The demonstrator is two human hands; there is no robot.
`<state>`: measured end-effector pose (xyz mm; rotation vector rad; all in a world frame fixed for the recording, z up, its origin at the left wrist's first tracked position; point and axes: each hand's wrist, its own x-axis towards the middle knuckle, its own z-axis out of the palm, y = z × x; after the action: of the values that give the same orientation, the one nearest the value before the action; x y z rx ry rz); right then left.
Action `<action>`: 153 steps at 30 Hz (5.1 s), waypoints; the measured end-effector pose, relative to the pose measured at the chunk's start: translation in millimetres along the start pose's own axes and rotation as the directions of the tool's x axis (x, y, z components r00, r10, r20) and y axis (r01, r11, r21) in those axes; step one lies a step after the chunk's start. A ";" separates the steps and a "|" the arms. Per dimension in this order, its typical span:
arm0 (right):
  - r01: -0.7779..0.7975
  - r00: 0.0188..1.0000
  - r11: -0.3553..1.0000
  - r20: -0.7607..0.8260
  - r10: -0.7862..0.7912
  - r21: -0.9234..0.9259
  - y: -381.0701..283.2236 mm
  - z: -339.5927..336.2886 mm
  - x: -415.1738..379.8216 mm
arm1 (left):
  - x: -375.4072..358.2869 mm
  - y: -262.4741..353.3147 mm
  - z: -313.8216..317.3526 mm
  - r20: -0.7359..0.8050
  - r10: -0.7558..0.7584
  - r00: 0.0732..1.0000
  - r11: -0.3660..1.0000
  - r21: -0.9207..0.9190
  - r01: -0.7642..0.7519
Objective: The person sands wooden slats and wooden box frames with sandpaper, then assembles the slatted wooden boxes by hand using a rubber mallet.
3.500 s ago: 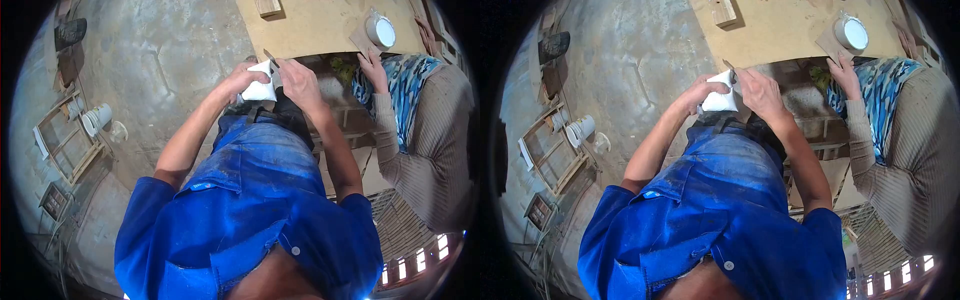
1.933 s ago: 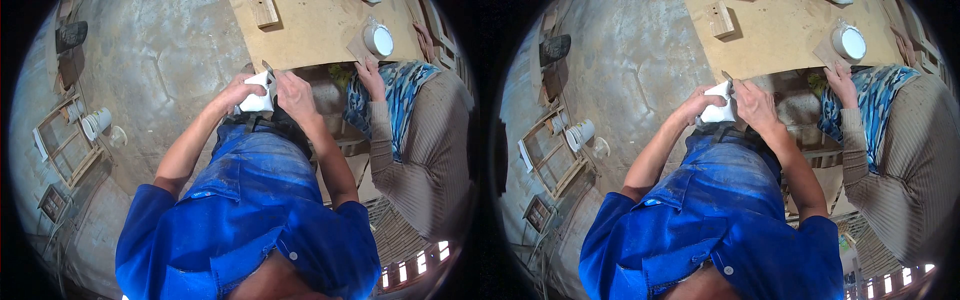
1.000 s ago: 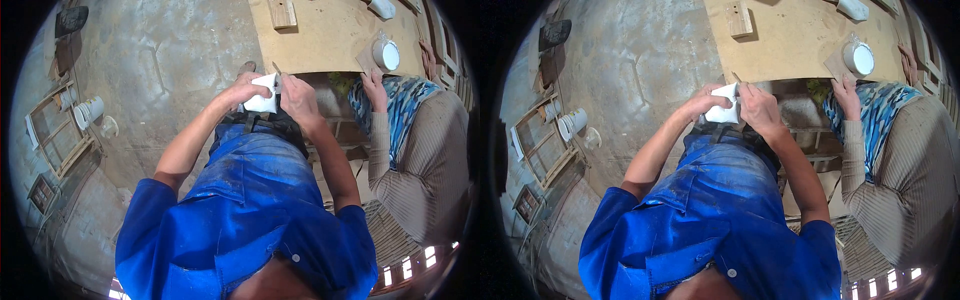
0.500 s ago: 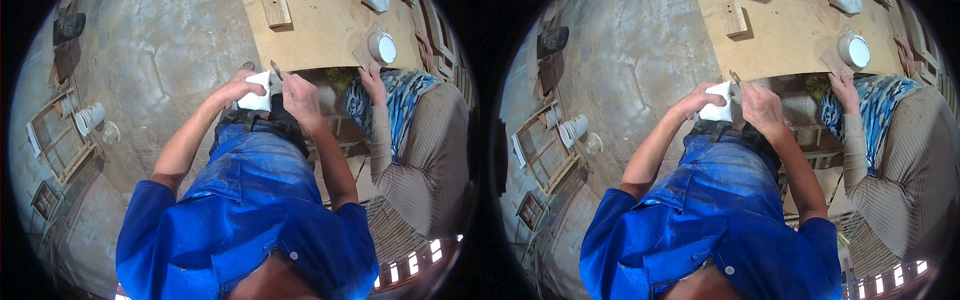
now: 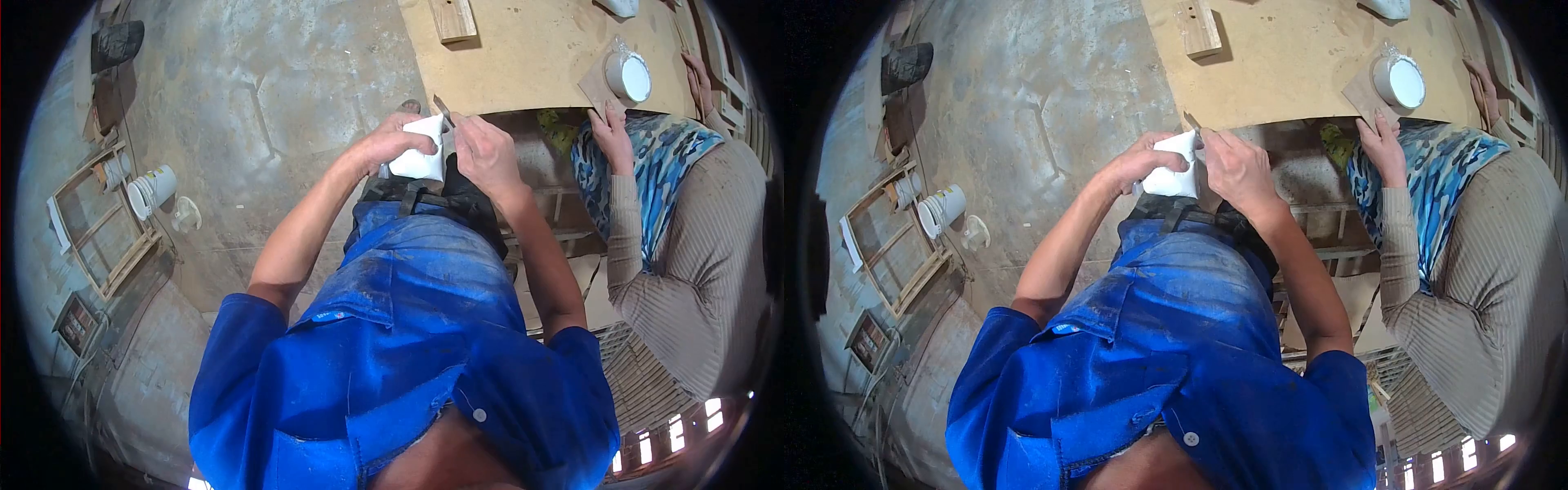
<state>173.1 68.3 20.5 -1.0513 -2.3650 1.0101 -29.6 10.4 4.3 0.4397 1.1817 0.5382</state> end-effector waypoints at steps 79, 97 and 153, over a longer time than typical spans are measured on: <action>-0.023 0.998 0.996 -0.063 0.028 0.081 -18.0 110.6 -71.8 | -35.1 -109.6 -42.1 -0.029 -0.058 0.998 0.998 0.021 0.058; 0.092 0.995 0.986 0.050 -0.086 -0.140 -22.5 116.3 -65.2 | -32.2 -111.6 -48.5 -0.023 -0.022 0.999 0.998 0.052 0.023; -0.230 -0.381 0.306 -0.374 0.845 0.924 -3.3 124.8 -455.6 | -76.4 -19.2 -49.4 0.440 0.393 0.808 0.919 -0.166 -0.357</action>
<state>400.1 -333.9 -78.4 -1.9633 -0.0428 0.5830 -94.6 -49.0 33.9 0.7032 0.6030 0.7675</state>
